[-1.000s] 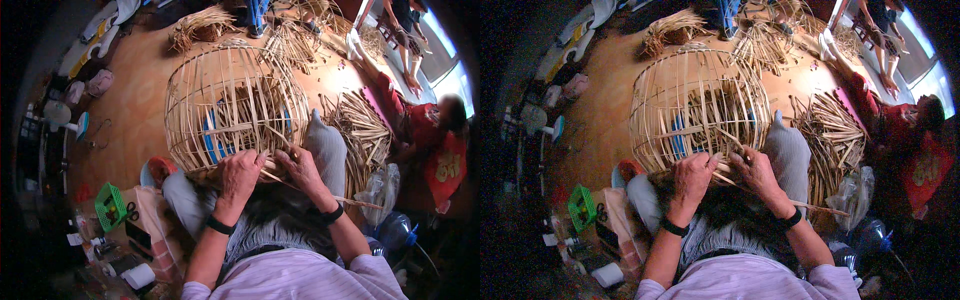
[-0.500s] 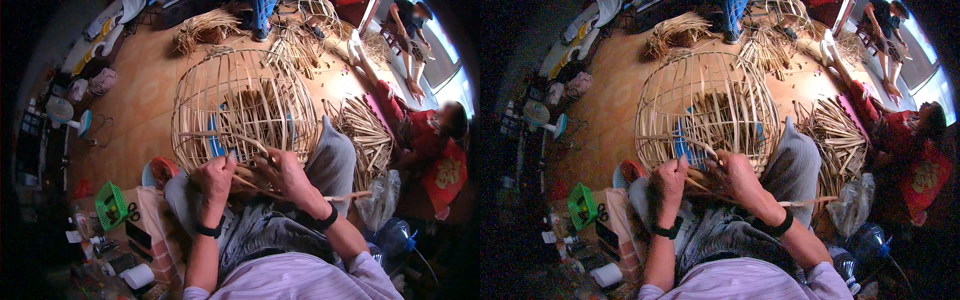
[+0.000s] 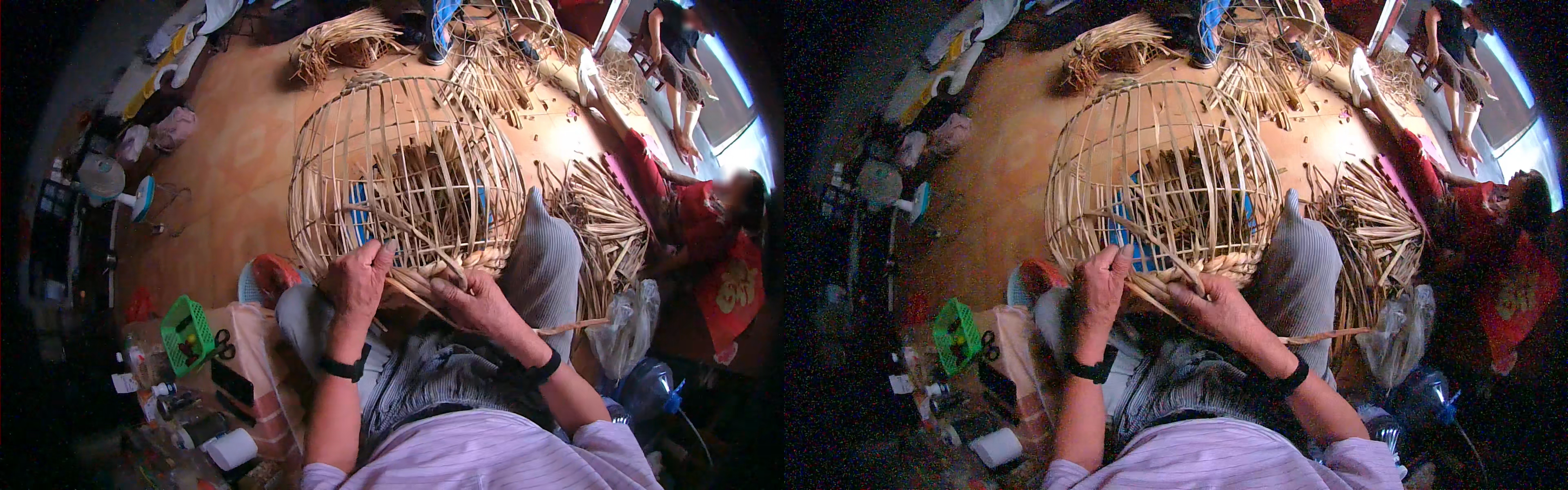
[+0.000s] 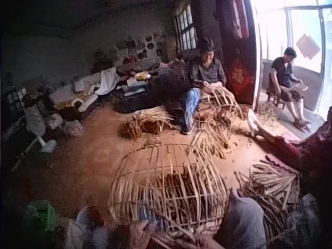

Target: The person is weaving a large spherical basket using bamboo or reed strips.

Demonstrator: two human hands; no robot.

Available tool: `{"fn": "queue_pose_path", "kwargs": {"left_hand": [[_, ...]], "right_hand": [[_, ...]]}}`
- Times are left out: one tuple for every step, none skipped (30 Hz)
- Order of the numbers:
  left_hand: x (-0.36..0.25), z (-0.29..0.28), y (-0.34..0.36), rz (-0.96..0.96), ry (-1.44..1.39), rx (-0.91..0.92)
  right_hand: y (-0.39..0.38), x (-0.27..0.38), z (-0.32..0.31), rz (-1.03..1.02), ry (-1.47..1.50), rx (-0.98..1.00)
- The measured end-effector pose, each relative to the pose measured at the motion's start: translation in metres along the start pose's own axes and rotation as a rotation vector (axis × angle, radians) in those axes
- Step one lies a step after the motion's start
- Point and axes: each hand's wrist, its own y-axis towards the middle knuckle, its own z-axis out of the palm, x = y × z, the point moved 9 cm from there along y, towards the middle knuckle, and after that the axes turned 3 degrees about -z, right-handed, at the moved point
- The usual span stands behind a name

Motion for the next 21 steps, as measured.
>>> {"fn": "queue_pose_path", "kwargs": {"left_hand": [[0.009,0.0,-0.001,-0.011,-0.041,0.032],[0.015,0.0,0.001,-0.017,-0.084,0.066],[0.02,-0.001,0.0,-0.024,-0.127,0.1],[0.003,-0.007,0.001,-0.042,-0.225,0.151],[-0.008,-0.019,0.0,0.008,-0.158,0.118],[-0.017,-0.029,-0.003,0.057,-0.09,0.084],[-0.022,-0.037,-0.006,0.105,-0.023,0.047],[-0.021,-0.044,-0.009,0.108,-0.035,-0.032],[-0.029,-0.052,-0.013,0.176,0.049,-0.086],[-0.041,-0.06,-0.016,0.251,0.129,-0.141],[-0.05,-0.066,-0.021,0.32,0.213,-0.198],[-0.05,-0.064,-0.023,0.318,0.179,-0.208],[-0.047,-0.059,-0.024,0.304,0.135,-0.177],[-0.043,-0.054,-0.027,0.285,0.094,-0.147],[-0.04,-0.052,-0.03,0.266,0.053,-0.117],[-0.045,-0.051,-0.031,0.292,0.016,-0.094],[-0.046,-0.051,-0.032,0.296,0.007,-0.1],[-0.047,-0.052,-0.034,0.299,-0.001,-0.105],[-0.048,-0.05,-0.034,0.301,-0.015,-0.108],[-0.052,-0.048,-0.035,0.327,0.003,-0.075],[-0.058,-0.049,-0.036,0.354,0.02,-0.042]], "right_hand": [[-0.001,-0.004,0.0,0.042,-0.001,0.005],[-0.002,0.0,-0.005,0.078,-0.006,-0.033],[-0.001,-0.015,-0.015,0.014,0.09,0.074],[-0.006,-0.011,-0.025,-0.021,0.224,0.048],[-0.01,-0.005,-0.03,-0.056,0.355,0.035],[-0.018,0.004,-0.036,-0.158,0.47,0.048],[-0.025,0.007,-0.041,-0.163,0.47,0.002],[-0.032,0.011,-0.044,-0.169,0.47,-0.044],[-0.038,0.013,-0.048,-0.174,0.47,-0.09],[-0.038,0.007,-0.053,-0.217,0.538,-0.032],[-0.037,-0.008,-0.062,-0.171,0.458,-0.045],[-0.037,-0.022,-0.071,-0.126,0.378,-0.059],[-0.039,-0.03,-0.074,-0.08,0.296,-0.073],[-0.045,-0.025,-0.062,-0.041,0.195,-0.056],[-0.055,-0.017,-0.046,-0.004,0.093,-0.039],[-0.064,-0.009,-0.037,0.029,-0.011,-0.034],[-0.067,-0.009,-0.027,0.1,-0.152,0.072],[-0.071,-0.003,-0.016,0.08,-0.214,0.114],[-0.078,0.003,-0.005,0.065,-0.277,0.154],[-0.085,0.016,0.004,-0.002,-0.415,0.186],[-0.09,0.02,0.005,0.048,-0.467,0.192]]}}
